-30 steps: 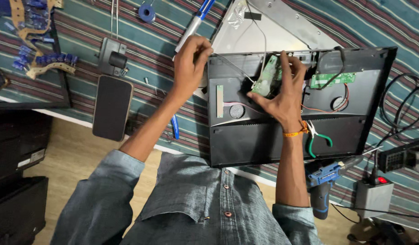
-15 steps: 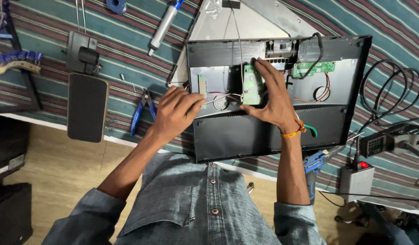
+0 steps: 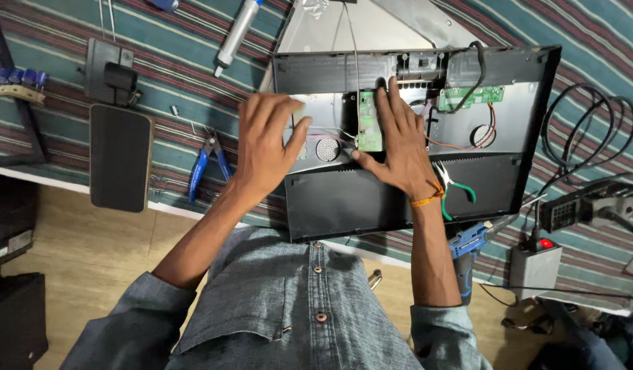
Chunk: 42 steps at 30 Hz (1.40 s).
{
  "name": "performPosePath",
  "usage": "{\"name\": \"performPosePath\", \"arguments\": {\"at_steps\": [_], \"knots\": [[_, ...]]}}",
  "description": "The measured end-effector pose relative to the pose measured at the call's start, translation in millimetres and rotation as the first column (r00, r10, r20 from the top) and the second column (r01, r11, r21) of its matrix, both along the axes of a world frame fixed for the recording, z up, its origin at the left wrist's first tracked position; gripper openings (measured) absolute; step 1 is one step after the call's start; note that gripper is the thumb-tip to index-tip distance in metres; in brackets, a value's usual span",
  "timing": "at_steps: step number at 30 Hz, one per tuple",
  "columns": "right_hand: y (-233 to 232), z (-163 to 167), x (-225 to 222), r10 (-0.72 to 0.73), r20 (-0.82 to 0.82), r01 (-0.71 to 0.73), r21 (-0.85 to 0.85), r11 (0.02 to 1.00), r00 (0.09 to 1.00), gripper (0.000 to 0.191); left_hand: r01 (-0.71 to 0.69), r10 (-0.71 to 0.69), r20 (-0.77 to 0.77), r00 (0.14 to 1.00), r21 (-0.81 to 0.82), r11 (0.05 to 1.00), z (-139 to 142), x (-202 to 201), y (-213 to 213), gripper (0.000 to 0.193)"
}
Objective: The person works on the back of a flat-screen monitor, connecting wires to a circuit board and using a power drill to secure components. They then plug in the monitor, test it by turning it on, and reattach the back cover.
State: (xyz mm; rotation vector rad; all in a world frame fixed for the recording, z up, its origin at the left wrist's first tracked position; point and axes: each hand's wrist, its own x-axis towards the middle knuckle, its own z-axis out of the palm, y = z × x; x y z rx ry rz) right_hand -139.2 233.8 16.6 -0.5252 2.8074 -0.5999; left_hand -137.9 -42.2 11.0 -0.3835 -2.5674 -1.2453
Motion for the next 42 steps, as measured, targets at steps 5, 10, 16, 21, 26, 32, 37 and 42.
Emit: {"name": "performPosePath", "arguments": {"at_steps": [5, 10, 16, 21, 26, 32, 37, 42], "knots": [[3.6, -1.4, 9.0, 0.034, -0.089, -0.038, -0.043, 0.998, 0.995, 0.115, -0.146, 0.119, 0.143, 0.983, 0.194, 0.97, -12.3, -2.5, 7.8, 0.046], [19.0, 1.6, 36.5, -0.278, 0.031, 0.25, -0.539, 0.804, 0.96, 0.074, -0.238, 0.079, 0.391, 0.917, 0.378, 0.895, -14.9, 0.5, 6.5, 0.049], [43.4, -1.1, 70.4, -0.627, 0.079, 0.569, -0.518, 0.638, 0.775, 0.03, 0.063, -0.067, -0.084, 0.994, -0.048, 0.997, 15.2, 18.7, 30.1, 0.046], [53.9, -1.4, 96.1, -0.424, -0.145, 0.391, -0.21, 0.896, 0.894, 0.034, 0.526, -0.589, -0.042, 0.807, -0.402, 0.75, 28.6, 20.6, 90.6, 0.063], [53.2, 1.9, 133.5, -0.341, -0.19, 0.334, -0.068, 0.94, 0.921, 0.043, 0.645, -0.768, 0.014, 0.641, -0.552, 0.528, 24.7, 7.6, 132.6, 0.074], [62.3, 12.8, 172.7, -0.388, -0.195, 0.373, -0.11, 0.921, 0.901, 0.055, 0.824, -0.838, 0.22, 0.5, -0.418, 0.382, 27.6, 8.9, 159.1, 0.066], [79.2, 6.7, 192.0, -0.451, -0.074, 0.429, -0.207, 0.879, 0.889, 0.062, 0.884, -0.91, 0.169, 0.378, -0.357, 0.301, 25.6, 18.5, 170.7, 0.065], [99.4, -17.6, 216.3, -0.386, -0.149, 0.346, -0.235, 0.908, 0.91, 0.037, 0.904, -0.856, 0.335, 0.394, -0.311, 0.294, 20.7, 45.9, 178.6, 0.057]]}}
